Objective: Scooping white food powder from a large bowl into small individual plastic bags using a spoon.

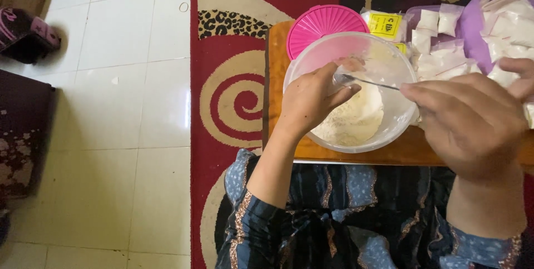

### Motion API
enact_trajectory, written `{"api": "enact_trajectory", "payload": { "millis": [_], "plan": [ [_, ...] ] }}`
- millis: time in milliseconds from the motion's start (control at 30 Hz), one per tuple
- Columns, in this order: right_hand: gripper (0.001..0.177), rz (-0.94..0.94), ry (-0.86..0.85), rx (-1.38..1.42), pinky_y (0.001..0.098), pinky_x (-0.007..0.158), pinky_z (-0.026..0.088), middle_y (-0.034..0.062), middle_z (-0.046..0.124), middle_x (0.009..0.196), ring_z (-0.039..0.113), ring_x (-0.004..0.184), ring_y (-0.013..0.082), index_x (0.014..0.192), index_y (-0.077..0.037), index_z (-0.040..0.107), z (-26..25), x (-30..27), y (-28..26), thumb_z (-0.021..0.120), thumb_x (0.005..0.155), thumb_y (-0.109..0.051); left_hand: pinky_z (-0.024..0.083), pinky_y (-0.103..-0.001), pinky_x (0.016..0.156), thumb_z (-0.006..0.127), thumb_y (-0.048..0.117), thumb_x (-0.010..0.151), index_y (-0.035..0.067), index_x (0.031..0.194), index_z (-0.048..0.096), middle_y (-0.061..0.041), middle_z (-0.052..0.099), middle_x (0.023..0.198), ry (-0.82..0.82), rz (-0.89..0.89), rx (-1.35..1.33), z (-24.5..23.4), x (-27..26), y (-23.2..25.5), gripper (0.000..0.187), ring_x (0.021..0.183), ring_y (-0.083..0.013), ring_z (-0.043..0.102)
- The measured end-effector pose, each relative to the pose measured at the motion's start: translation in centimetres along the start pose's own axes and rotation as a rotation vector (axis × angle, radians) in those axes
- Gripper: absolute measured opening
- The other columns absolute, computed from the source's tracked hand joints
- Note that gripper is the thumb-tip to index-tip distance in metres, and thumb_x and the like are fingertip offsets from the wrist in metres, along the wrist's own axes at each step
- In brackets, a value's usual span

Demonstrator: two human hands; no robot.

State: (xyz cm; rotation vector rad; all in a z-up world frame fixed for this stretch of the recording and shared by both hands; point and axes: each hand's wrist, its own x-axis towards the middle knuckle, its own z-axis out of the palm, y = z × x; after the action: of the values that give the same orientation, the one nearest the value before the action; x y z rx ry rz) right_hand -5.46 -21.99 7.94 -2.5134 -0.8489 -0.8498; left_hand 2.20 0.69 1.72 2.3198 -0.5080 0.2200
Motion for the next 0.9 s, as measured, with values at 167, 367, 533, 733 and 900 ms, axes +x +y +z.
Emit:
{"api": "enact_trajectory", "payload": {
  "millis": [167, 367, 533, 733, 900],
  "plan": [
    [0.015, 0.01, 0.053, -0.092, 0.0428, 0.084, 0.054, 0.0263, 0.079, 0.108, 0.064, 0.091, 0.0326, 0.115, 0.014, 0.08, 0.0, -3.3, 1.8, 0.083, 0.107, 0.026, 0.048, -0.03, 0.055, 0.073, 0.045, 0.081, 0.006, 0.096, 0.066, -0.01, 0.071, 0.075, 0.077, 0.037, -0.024, 0.2, 0.0, -0.2, 0.043, 0.058, -0.0213, 0.065],
    [0.016, 0.264, 0.116, -0.171, 0.0442, 0.107, 0.039, 0.0219, 0.076, 0.11, 0.068, 0.095, 0.0311, 0.13, 0.012, 0.079, 3.4, -3.6, 3.9, 0.08, 0.124, 0.027, 0.047, -0.03, 0.058, 0.068, 0.04, 0.087, 0.005, 0.092, 0.059, -0.009, 0.066, 0.079, 0.206, 0.063, -0.133, -0.2, 0.1, 0.1, 0.036, 0.063, -0.0191, 0.058],
    [0.013, 0.365, -0.064, -0.085, 0.0491, 0.119, 0.025, 0.0022, 0.077, 0.09, 0.067, 0.074, 0.0185, 0.112, -0.01, 0.08, 9.6, -1.3, 4.4, 0.076, 0.111, 0.002, 0.049, -0.032, 0.059, 0.061, 0.043, 0.091, 0.003, 0.096, 0.062, -0.011, 0.069, 0.084, 0.205, 0.055, -0.204, -0.5, 0.1, 0.2, 0.04, 0.066, -0.0215, 0.063],
    [0.008, 0.36, -0.115, -0.138, 0.0409, 0.111, 0.025, 0.0038, 0.075, 0.081, 0.063, 0.061, 0.0211, 0.105, -0.006, 0.081, 10.6, -0.7, 3.6, 0.074, 0.104, -0.003, 0.047, -0.029, 0.054, 0.067, 0.042, 0.087, 0.004, 0.094, 0.06, -0.008, 0.066, 0.076, 0.187, 0.058, -0.171, -0.4, 0.0, 0.1, 0.04, 0.058, -0.0181, 0.059],
    [0.01, 0.437, -0.22, -0.042, 0.043, 0.111, 0.028, 0.0056, 0.073, 0.072, 0.058, 0.05, 0.0215, 0.106, -0.007, 0.082, 10.4, -0.5, 3.8, 0.076, 0.098, -0.011, 0.046, -0.027, 0.053, 0.073, 0.041, 0.082, 0.002, 0.093, 0.061, -0.009, 0.065, 0.072, 0.189, 0.039, -0.213, -0.7, 0.1, 0.4, 0.042, 0.056, -0.0168, 0.057]
  ]
}}
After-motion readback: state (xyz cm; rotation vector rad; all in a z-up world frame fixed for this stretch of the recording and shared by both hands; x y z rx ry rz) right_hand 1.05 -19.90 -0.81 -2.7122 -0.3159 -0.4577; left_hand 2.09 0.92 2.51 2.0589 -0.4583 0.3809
